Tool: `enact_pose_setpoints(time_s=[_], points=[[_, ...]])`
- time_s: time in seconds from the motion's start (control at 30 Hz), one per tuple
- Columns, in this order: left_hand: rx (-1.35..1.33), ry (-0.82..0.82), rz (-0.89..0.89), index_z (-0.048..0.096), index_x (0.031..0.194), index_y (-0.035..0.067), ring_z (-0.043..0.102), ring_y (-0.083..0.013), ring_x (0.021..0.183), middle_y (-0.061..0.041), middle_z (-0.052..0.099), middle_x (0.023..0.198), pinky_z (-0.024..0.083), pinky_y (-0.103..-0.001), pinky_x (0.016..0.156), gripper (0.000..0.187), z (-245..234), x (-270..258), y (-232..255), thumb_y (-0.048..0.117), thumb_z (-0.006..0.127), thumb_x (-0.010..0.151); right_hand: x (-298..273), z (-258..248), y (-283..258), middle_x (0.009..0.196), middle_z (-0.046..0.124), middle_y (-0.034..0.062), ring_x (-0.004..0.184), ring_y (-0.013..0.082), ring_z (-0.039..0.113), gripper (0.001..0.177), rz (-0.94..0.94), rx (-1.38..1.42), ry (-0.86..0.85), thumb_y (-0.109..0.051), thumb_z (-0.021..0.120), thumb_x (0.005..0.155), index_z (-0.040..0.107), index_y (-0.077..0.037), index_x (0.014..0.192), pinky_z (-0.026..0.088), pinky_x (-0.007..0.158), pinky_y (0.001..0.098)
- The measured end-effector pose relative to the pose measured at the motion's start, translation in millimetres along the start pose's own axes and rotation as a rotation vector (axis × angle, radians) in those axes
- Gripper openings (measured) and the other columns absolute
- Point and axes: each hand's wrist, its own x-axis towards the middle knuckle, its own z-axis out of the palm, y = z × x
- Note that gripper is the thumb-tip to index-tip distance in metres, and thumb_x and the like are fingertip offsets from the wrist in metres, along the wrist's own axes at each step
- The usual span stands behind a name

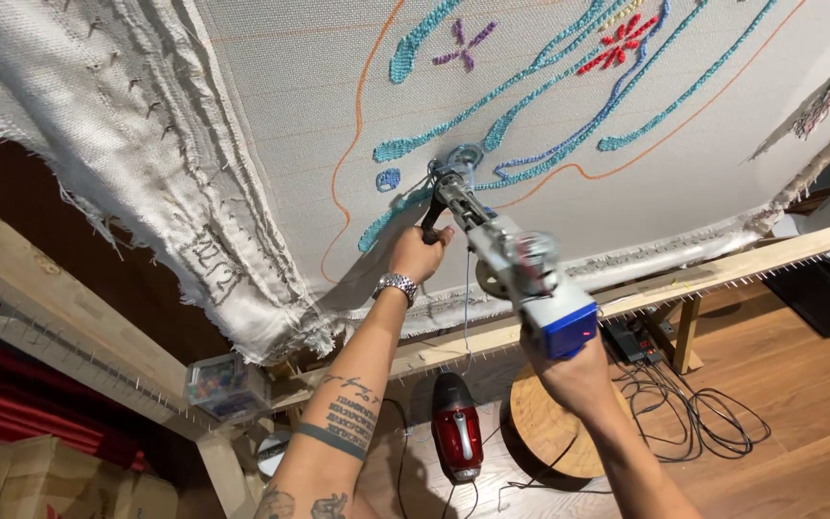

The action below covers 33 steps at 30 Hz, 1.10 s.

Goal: Using a tufting gun to apply yarn to a canvas for rug making.

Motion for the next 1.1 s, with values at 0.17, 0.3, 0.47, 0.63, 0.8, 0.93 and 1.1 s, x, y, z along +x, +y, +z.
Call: enact_pose_setpoints(time_s=[0.17,0.3,0.47,0.63,0.8,0.93,1.1], points=[[-0.032,0.029,-0.024,0.066,0.062,0.015,0.065,-0.0226,0.065,-0.003,0.059,0.055,0.049,-0.030,0.060,0.033,3,-5,10,0.044,0.062,0.076,14,8,16,0.047,0.041,0.0119,0.034,0.0181,0.039,0.009,0.250,0.406,0.083,0.008,0.056,0.071,0.060,0.009,0.078,0.038,0.034,0.0335],[-0.062,0.031,-0.032,0.065,0.065,0.013,0.065,-0.0240,0.068,-0.005,0.059,0.057,0.050,-0.032,0.062,0.037,14,8,-4,0.049,0.063,0.075,13,7,-22,0.045,0.039,0.0126,0.032,0.0196,0.040,0.002,0.148,0.335,0.046,0.010,0.055,0.071,0.057,0.009,0.071,0.039,0.034,0.0340],[-0.065,0.132,0.075,0.067,0.057,0.019,0.066,-0.0239,0.064,-0.002,0.061,0.051,0.051,-0.029,0.058,0.034,21,13,-8,0.043,0.059,0.079,17,9,-42,0.041,0.049,0.0111,0.032,0.0152,0.045,0.007,-0.070,0.112,-0.053,0.006,0.060,0.068,0.060,0.002,0.062,0.039,0.037,0.0277],[-0.108,0.167,0.130,0.069,0.061,0.016,0.067,-0.0262,0.069,-0.006,0.064,0.058,0.052,-0.031,0.061,0.031,27,21,-16,0.038,0.060,0.081,20,12,-30,0.046,0.053,0.0121,0.040,0.0141,0.049,0.006,-0.110,0.056,-0.004,0.008,0.061,0.064,0.062,0.002,0.063,0.042,0.043,0.0277],[-0.160,0.160,0.158,0.071,0.065,0.014,0.067,-0.0256,0.074,-0.007,0.067,0.063,0.052,-0.032,0.065,0.029,28,27,-14,0.036,0.061,0.082,23,15,-11,0.052,0.058,0.0130,0.048,0.0129,0.053,0.007,-0.149,0.007,0.035,0.009,0.063,0.060,0.063,0.003,0.064,0.045,0.048,0.0278],[-0.171,0.100,0.154,0.055,0.051,0.006,0.058,-0.0131,0.045,-0.006,0.060,0.051,0.035,-0.028,0.037,0.045,17,23,-1,0.035,0.057,0.085,26,10,1,0.080,0.065,0.0072,0.052,0.0129,0.051,0.020,0.016,0.052,-0.095,0.002,0.053,0.071,0.060,-0.002,0.090,0.041,0.042,0.0255],[-0.173,0.135,0.207,0.062,0.051,0.004,0.070,-0.0159,0.062,-0.009,0.069,0.067,0.047,-0.027,0.039,0.047,18,21,3,0.039,0.057,0.083,24,1,6,0.083,0.064,0.0096,0.045,0.0138,0.045,0.023,0.153,0.131,-0.070,0.002,0.052,0.073,0.059,0.002,0.095,0.037,0.039,0.0265]])
